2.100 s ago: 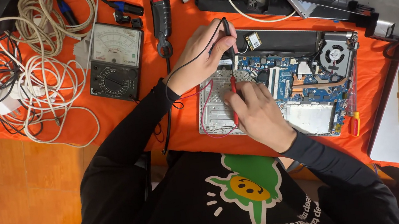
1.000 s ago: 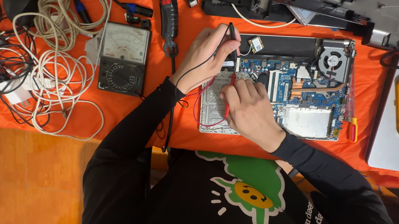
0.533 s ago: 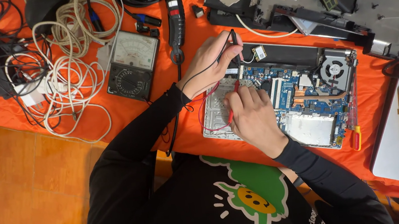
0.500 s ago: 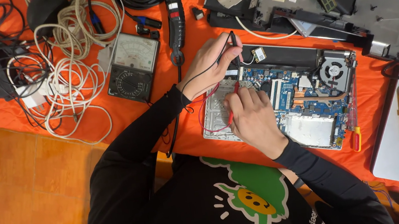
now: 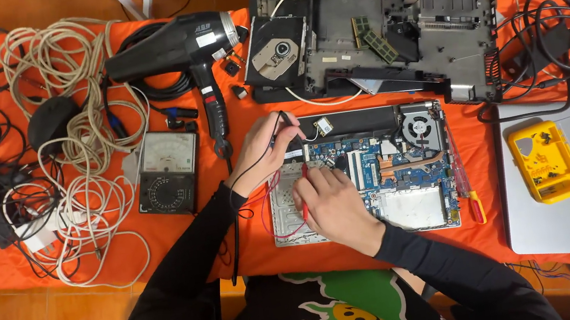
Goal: The recorder is disassembling a laptop and using a multimeter to test electronic components on the motherboard.
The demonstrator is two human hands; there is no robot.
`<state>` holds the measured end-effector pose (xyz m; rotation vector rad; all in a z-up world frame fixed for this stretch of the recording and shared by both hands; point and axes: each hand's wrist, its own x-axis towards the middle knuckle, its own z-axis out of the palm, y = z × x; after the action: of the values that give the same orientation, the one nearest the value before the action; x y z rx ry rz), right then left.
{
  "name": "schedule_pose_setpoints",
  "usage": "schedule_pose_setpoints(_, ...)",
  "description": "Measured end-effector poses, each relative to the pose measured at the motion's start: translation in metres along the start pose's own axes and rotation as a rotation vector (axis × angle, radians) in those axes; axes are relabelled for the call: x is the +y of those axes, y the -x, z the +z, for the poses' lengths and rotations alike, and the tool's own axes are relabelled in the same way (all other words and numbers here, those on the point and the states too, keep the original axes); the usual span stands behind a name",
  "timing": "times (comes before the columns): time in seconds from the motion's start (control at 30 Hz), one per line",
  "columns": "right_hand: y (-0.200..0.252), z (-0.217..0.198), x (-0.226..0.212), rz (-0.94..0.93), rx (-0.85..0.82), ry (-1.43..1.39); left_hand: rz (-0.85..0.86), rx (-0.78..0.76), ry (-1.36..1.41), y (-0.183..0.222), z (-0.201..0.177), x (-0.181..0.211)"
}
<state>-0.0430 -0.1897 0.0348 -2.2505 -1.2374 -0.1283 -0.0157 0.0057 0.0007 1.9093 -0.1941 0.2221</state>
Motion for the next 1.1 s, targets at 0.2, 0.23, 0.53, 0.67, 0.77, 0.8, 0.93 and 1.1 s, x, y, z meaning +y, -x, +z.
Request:
schedule_pose_setpoints(0.2,0.000,0.002,0.001,0.019,0.020,0.012,0.086,0.001,-0.153,0.001,-0.002,0.007)
schedule_pose_setpoints(0.23,0.001,0.002,0.000,0.024,0.020,0.012,0.129,0.018,-0.209,0.003,-0.002,0.006)
schedule_pose_setpoints(0.53,0.002,0.005,0.002,0.014,-0.010,0.036,0.125,0.025,-0.213,0.005,-0.004,0.008)
schedule_pose_setpoints(0.67,0.003,0.007,0.002,0.020,-0.048,0.034,0.153,0.041,-0.238,0.006,-0.001,0.001)
schedule_pose_setpoints(0.77,0.002,0.008,0.002,0.017,-0.027,0.067,0.137,0.055,-0.259,0.005,-0.001,-0.001)
schedule_pose_setpoints(0.8,0.002,0.008,0.001,0.021,-0.043,0.067,0.143,0.055,-0.254,0.006,-0.001,-0.001)
schedule_pose_setpoints(0.93,0.001,0.008,0.001,0.019,-0.044,0.088,0.143,0.051,-0.228,0.005,-0.002,0.000)
schedule_pose_setpoints(1.1,0.002,0.009,0.002,0.010,-0.045,0.093,0.134,0.027,-0.223,0.005,-0.003,-0.001)
